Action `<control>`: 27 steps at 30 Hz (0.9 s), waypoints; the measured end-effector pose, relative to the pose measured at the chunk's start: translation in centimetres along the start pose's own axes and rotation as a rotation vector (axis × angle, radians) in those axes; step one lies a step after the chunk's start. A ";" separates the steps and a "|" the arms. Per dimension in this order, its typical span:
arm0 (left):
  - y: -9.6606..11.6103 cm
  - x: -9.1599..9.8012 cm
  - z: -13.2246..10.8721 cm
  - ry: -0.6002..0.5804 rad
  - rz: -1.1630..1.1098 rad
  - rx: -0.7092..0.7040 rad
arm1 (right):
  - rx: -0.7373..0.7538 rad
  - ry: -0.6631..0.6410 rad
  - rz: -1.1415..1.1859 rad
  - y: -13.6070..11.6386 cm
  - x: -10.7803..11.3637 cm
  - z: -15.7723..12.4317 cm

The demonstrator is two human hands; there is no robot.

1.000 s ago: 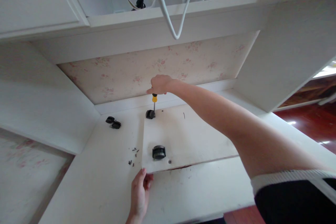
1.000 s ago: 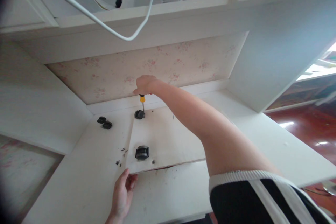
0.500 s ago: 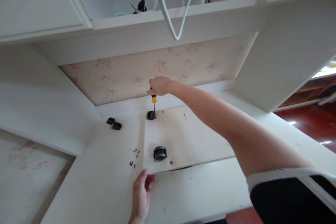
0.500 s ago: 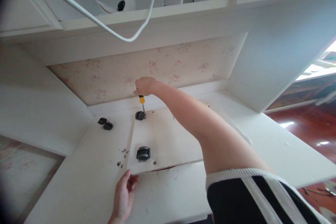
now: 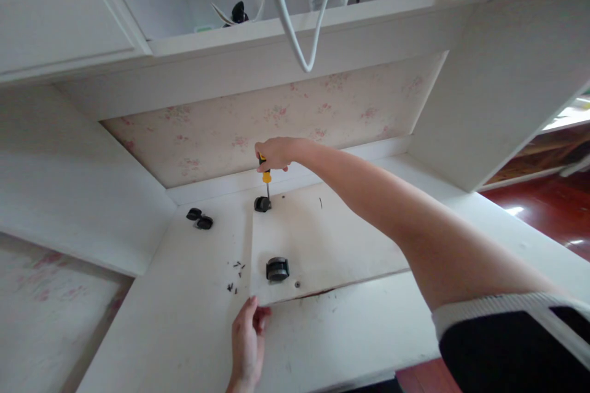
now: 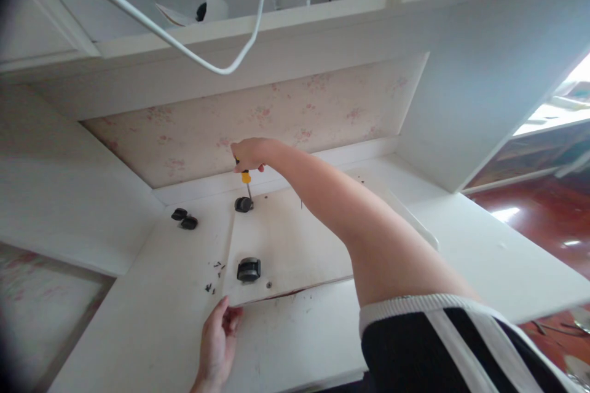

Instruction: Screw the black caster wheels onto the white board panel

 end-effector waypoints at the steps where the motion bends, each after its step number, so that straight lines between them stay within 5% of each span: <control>1: 0.0 0.0 0.0 0.003 -0.002 0.004 | -0.026 0.034 -0.021 0.0 0.0 0.1; 6: 0.2 0.1 -0.1 0.006 -0.017 0.013 | -0.154 0.126 -0.048 0.5 -0.3 0.5; 16: 0.3 -0.6 -0.1 0.023 -0.003 -0.021 | -0.050 -0.106 0.132 1.9 -0.2 -0.7; 27: -0.1 0.0 -0.2 -0.037 0.033 -0.068 | -0.062 0.109 -0.014 -0.7 0.4 0.4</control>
Point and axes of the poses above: each hand's wrist, its own z-axis towards the middle knuckle, its own x-axis out of the back of the hand, y = z × x, the point moved 2 cm from there along z, towards the middle knuckle, and after that the axes turned 10 degrees about -x, right-handed, at the moved point
